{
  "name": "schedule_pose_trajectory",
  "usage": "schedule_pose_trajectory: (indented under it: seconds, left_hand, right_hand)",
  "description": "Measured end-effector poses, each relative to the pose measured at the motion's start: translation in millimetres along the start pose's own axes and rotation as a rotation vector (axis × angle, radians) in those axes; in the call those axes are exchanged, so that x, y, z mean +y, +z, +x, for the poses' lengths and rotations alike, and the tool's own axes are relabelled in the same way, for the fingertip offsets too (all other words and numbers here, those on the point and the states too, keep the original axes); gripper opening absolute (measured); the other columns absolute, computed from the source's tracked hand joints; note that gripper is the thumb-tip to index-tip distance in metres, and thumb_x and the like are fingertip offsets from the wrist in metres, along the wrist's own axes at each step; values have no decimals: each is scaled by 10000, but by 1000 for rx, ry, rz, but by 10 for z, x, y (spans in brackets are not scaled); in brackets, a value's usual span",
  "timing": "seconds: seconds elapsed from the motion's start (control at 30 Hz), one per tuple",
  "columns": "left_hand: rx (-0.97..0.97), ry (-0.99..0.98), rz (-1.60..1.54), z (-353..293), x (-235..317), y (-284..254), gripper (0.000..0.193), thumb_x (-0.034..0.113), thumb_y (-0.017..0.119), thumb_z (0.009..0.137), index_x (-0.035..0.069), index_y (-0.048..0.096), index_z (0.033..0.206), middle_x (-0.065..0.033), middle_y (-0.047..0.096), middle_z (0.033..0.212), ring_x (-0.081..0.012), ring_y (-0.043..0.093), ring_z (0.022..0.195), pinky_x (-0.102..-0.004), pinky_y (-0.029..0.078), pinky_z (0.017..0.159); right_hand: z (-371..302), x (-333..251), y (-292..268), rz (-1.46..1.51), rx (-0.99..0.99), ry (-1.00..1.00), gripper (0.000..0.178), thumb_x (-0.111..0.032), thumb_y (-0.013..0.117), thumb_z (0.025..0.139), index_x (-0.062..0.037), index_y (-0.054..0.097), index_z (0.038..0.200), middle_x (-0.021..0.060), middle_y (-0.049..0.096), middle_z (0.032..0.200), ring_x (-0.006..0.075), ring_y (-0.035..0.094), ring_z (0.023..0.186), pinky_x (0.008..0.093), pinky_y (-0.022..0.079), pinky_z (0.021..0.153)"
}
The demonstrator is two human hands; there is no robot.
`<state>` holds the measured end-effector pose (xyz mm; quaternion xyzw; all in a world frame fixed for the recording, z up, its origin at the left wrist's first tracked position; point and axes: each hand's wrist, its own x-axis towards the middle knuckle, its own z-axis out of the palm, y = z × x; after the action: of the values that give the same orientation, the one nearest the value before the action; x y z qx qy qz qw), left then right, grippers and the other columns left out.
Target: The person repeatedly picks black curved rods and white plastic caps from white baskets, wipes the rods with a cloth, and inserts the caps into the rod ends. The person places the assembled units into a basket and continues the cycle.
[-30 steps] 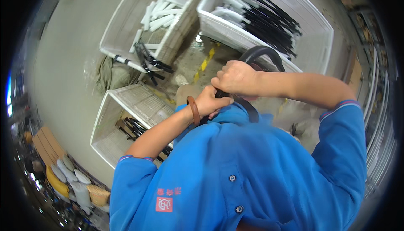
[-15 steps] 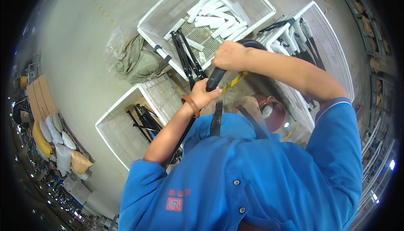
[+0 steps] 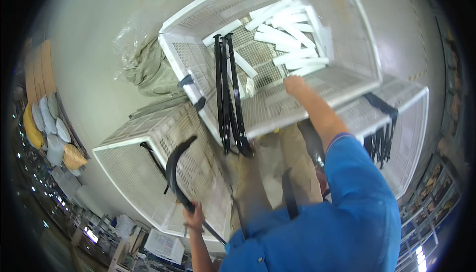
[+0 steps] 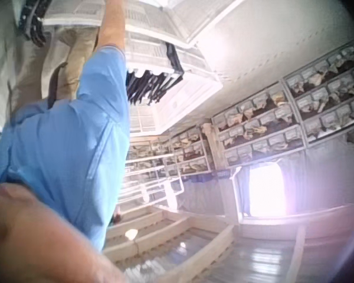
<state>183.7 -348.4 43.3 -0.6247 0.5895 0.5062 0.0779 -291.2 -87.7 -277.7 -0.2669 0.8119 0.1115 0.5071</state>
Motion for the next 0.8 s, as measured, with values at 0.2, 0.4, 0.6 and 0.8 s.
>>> schedule_pose_trajectory:
  seconds: [0.2,0.4,0.6,0.8]
  left_hand:
    - [133,-183,-132,-198,-1243,463,150,89,629,886,55,485,863,-33,511,514,-119,492,446,-270,431,500]
    - [343,-278,-12,-465,-2107,566,272,272,670,922,66,516,1009,-83,608,680,-169,566,549,-297,516,550]
    - [269,-314,-126,-189,-1756,752,160,135,620,927,88,467,913,-30,487,608,-131,494,505,-281,451,523]
    - [96,-154,-173,107,-879,672,246,235,656,881,74,475,923,-15,474,633,-111,469,518,-261,406,484]
  right_hand:
    - [1932,-843,749,-46,24,-207,606,-219,624,912,-109,373,1453,187,418,1438,328,453,1297,436,417,1052]
    - [3313,-1359,1039,441,282,207,966,-423,745,797,-104,182,1515,132,521,1348,304,528,1224,456,355,1067]
    - [3039,-1369,1316,666,-167,256,462,-338,673,772,-32,681,1117,176,679,1127,324,653,1034,404,515,877]
    - [1615,-578,598,1876,-101,340,586,-79,596,680,117,510,1226,216,630,1115,341,638,990,439,535,851]
